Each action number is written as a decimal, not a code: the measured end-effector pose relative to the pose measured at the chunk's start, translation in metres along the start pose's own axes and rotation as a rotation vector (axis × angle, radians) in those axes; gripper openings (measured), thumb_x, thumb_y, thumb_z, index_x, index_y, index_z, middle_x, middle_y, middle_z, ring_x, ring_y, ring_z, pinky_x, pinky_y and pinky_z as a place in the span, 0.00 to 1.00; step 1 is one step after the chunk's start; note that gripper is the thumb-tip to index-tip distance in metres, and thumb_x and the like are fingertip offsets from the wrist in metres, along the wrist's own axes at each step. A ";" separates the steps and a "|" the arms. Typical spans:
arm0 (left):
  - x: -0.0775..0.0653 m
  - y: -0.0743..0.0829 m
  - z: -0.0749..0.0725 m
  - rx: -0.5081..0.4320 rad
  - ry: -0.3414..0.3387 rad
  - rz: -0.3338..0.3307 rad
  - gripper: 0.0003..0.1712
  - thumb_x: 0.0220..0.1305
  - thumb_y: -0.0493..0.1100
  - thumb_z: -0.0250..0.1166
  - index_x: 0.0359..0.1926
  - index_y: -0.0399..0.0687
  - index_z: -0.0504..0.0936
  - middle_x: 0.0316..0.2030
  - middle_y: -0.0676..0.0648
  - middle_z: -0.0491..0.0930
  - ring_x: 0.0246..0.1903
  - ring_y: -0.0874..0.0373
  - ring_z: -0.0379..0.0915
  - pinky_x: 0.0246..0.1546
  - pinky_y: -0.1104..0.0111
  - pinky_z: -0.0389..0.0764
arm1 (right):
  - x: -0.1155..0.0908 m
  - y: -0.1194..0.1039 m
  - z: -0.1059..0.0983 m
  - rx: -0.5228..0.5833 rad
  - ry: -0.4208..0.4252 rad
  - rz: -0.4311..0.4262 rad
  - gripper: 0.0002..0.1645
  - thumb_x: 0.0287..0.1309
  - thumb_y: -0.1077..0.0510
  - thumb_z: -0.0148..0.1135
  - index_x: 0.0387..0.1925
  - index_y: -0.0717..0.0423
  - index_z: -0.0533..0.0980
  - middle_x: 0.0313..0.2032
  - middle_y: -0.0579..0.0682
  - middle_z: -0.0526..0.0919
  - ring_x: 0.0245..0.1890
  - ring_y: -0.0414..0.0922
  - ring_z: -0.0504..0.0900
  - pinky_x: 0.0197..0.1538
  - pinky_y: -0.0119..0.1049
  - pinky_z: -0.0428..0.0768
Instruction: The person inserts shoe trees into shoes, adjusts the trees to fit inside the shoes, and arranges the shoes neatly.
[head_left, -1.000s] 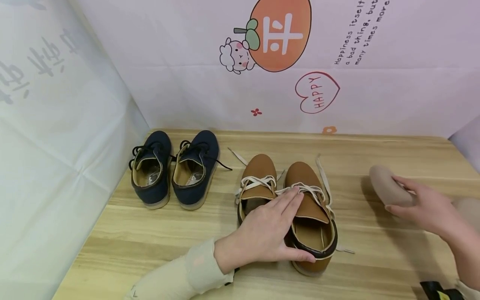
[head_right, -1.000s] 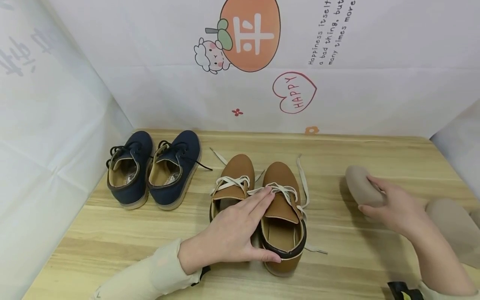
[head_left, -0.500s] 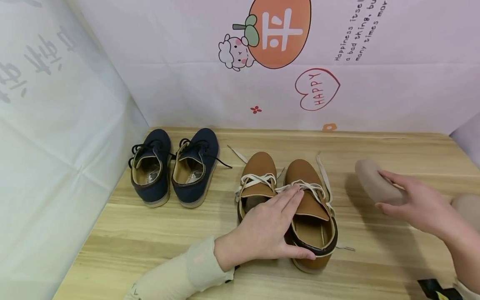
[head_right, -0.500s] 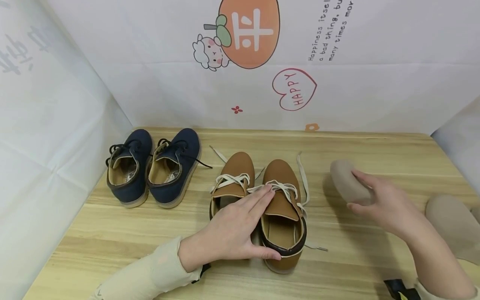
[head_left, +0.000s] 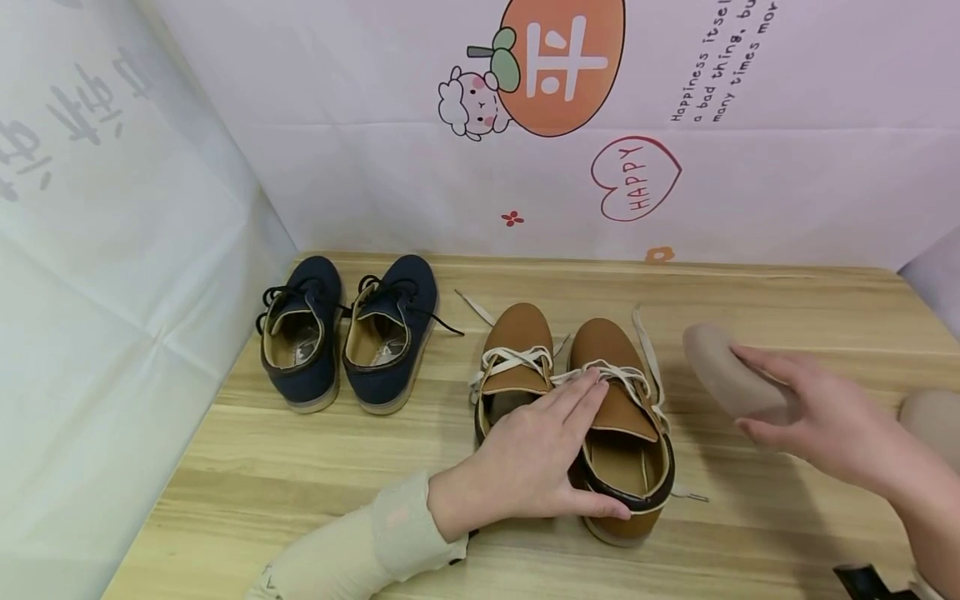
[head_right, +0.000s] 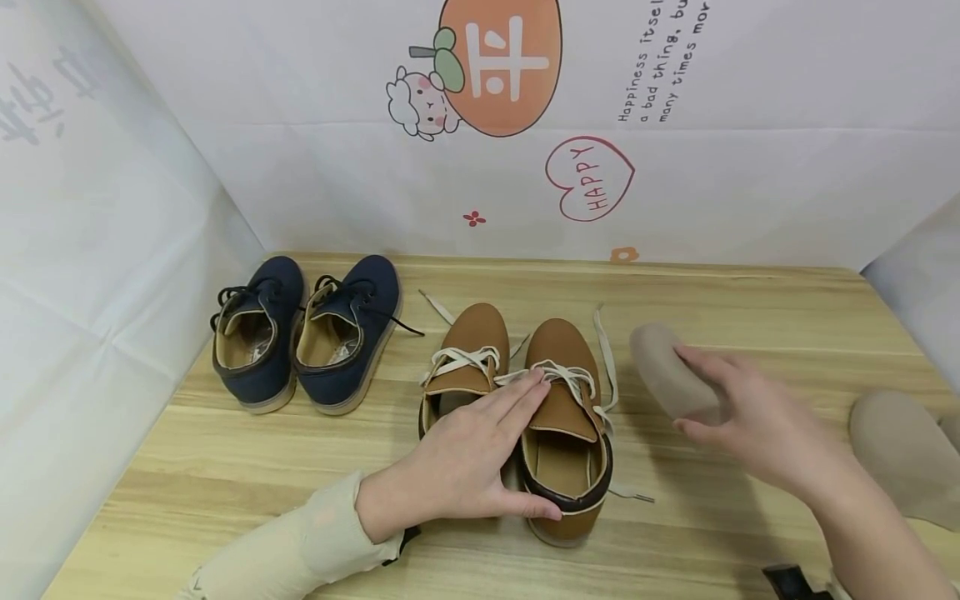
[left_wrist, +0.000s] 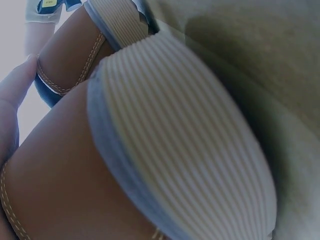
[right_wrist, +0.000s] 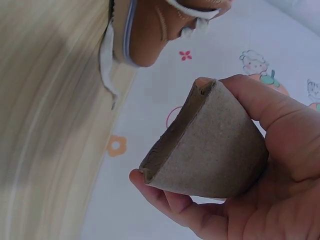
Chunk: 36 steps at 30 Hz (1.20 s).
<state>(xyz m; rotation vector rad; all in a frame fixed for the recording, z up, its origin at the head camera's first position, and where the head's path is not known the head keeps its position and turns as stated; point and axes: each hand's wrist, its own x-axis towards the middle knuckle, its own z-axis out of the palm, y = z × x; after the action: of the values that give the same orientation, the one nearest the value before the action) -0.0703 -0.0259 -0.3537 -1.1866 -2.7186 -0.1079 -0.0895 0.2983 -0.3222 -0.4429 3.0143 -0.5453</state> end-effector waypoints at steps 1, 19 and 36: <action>0.000 0.000 0.000 0.001 0.001 0.001 0.71 0.47 0.88 0.53 0.77 0.41 0.55 0.77 0.43 0.55 0.75 0.54 0.56 0.64 0.72 0.73 | -0.001 -0.001 0.000 -0.006 0.005 -0.006 0.51 0.46 0.54 0.79 0.69 0.65 0.66 0.59 0.73 0.74 0.46 0.63 0.78 0.35 0.36 0.74; 0.000 -0.002 0.001 -0.009 0.025 0.014 0.70 0.47 0.87 0.54 0.76 0.41 0.56 0.76 0.42 0.56 0.75 0.54 0.55 0.66 0.71 0.70 | -0.016 -0.030 -0.004 -0.069 0.019 -0.065 0.53 0.44 0.45 0.80 0.72 0.42 0.66 0.59 0.56 0.77 0.46 0.49 0.80 0.36 0.28 0.74; 0.001 -0.002 0.001 -0.034 0.020 0.018 0.69 0.47 0.87 0.54 0.76 0.41 0.58 0.76 0.43 0.57 0.75 0.54 0.56 0.67 0.71 0.69 | -0.033 -0.048 -0.002 -0.158 0.063 -0.237 0.61 0.29 0.47 0.86 0.70 0.36 0.68 0.56 0.46 0.79 0.47 0.46 0.82 0.40 0.22 0.74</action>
<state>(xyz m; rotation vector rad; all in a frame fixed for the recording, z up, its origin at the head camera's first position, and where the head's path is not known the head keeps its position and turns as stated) -0.0727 -0.0258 -0.3547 -1.2114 -2.6985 -0.1631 -0.0454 0.2654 -0.3035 -0.8151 3.0979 -0.3374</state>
